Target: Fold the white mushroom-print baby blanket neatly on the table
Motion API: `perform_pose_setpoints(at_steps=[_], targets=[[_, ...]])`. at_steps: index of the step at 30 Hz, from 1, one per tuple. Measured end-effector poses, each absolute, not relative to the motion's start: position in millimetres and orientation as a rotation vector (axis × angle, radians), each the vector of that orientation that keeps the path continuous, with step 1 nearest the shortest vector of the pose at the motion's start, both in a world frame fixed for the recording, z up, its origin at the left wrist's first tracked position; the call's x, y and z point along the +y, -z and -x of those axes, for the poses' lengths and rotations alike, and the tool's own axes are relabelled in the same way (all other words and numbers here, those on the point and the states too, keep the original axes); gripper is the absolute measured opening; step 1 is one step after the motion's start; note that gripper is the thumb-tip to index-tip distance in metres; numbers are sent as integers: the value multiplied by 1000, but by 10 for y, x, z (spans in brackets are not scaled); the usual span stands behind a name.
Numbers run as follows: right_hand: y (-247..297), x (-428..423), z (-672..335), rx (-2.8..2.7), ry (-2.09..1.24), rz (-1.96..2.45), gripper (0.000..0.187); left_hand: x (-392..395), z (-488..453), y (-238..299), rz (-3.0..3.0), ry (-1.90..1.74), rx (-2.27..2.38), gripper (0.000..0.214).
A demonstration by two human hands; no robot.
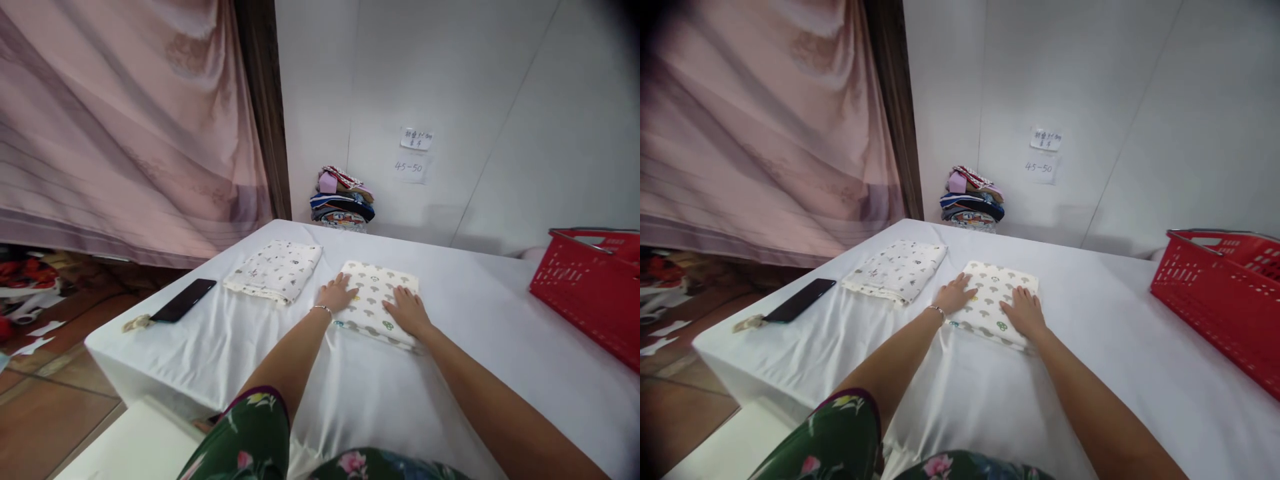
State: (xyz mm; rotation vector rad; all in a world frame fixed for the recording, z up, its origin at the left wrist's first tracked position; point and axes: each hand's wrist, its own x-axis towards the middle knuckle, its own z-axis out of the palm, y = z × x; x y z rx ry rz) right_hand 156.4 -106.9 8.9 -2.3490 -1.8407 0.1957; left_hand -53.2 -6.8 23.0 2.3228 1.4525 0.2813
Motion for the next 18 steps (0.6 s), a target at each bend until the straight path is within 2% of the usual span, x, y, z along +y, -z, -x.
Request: perform_pose_setpoints(at_steps=[4,9,12,16,18], targets=[[-207,-1261,-1560,-1860,-241,2268,60,-93,591,-210,-2214,-458,1458,53],[-58,-1794,-1551,-2175,50,1779,54,-244,853,-77,-2160,-650,1438,48],[76,-1986,-1580,-2280,152,1652,50,-416,1024,-36,-2223,-789,1319,44],[118,-1992,-1627,-2318,206,1678,50,-594,1176,-75,-2589,-663,1005,51],[108,-1958,-1640,-2356,208,1692,57,-627,1222,-104,-2737,-558,886,54]])
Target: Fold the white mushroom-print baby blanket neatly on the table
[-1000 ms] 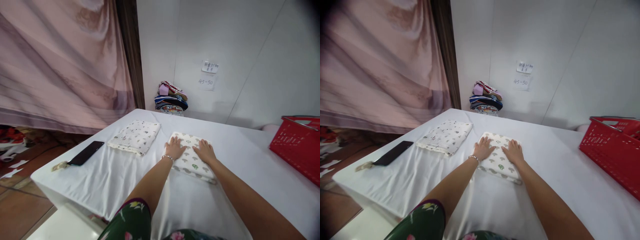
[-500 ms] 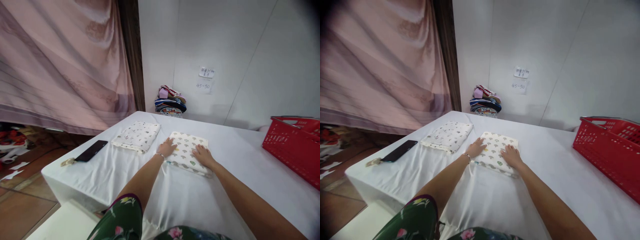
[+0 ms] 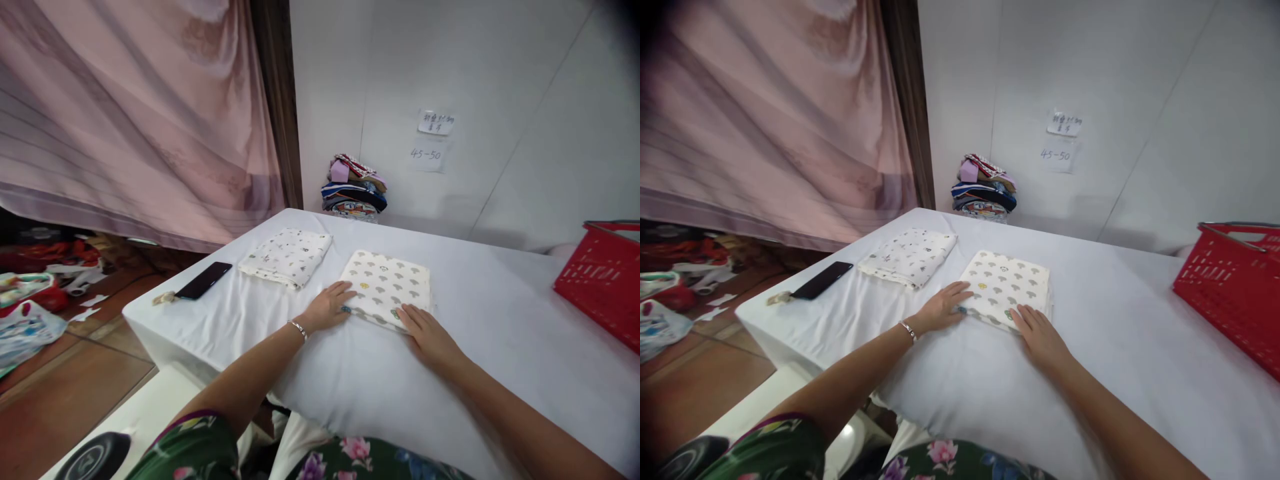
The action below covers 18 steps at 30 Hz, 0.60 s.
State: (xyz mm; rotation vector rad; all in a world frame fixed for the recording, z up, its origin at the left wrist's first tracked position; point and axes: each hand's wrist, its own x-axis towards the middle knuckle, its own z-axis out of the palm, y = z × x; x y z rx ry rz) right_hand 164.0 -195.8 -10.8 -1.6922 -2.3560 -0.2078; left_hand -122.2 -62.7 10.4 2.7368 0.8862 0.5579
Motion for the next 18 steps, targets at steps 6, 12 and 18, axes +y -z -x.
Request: perform_pose_setpoints(at_steps=[6,12,18], targets=[[100,-1880,-1604,-2387,199,1727,78,-623,1206,-169,-2904,-417,895,67],[-55,-1864,-1634,-2337,220,1745,81,-613,1117,-164,-2911,-450,973,69],[-499,-1955,-1912,-2250,298,1602,71,-631,1152,-431,-2711,-780,865,55]])
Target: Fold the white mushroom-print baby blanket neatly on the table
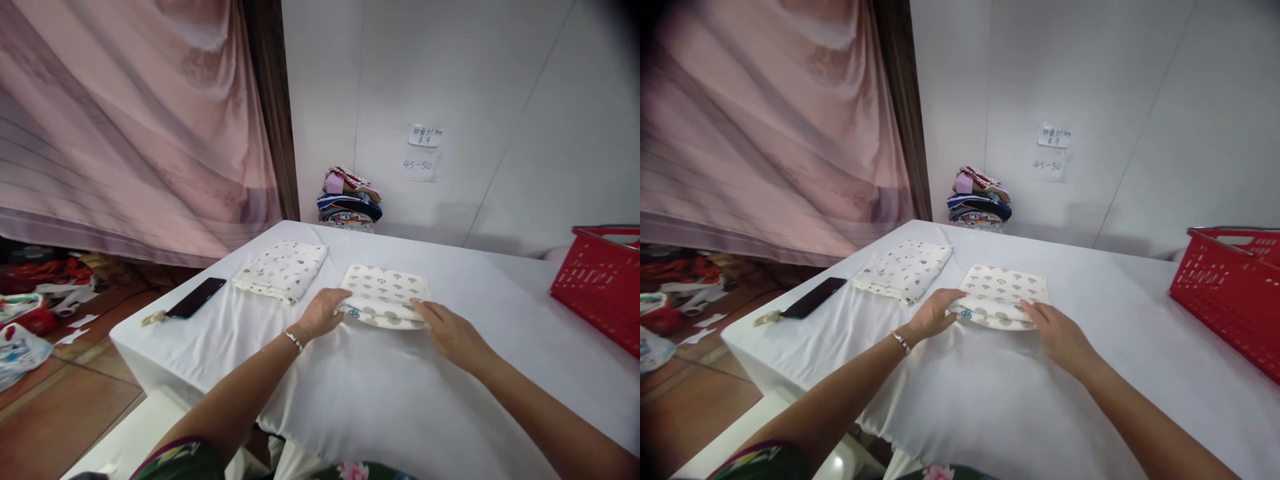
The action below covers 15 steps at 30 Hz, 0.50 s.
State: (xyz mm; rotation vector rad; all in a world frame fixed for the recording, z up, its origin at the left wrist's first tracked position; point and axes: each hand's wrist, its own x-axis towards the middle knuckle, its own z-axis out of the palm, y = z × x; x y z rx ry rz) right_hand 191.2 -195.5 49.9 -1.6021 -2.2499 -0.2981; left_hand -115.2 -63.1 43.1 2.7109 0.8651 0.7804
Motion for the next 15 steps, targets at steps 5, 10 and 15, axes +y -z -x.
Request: perform_pose_setpoints(at_steps=[5,10,15], targets=[[-1197,-2160,-2161,-2069,269,1373,59,-793,1108,-1047,-2231,-1045,707,40],[-1651,-2109,-2332,-1680,-2,1378,64,-776,834,-1422,-1626,-1076,678,36],[-1145,-1568,-2532,-1360,-424,1400,55,-437,461,-1070,-1306,-900,869,29]])
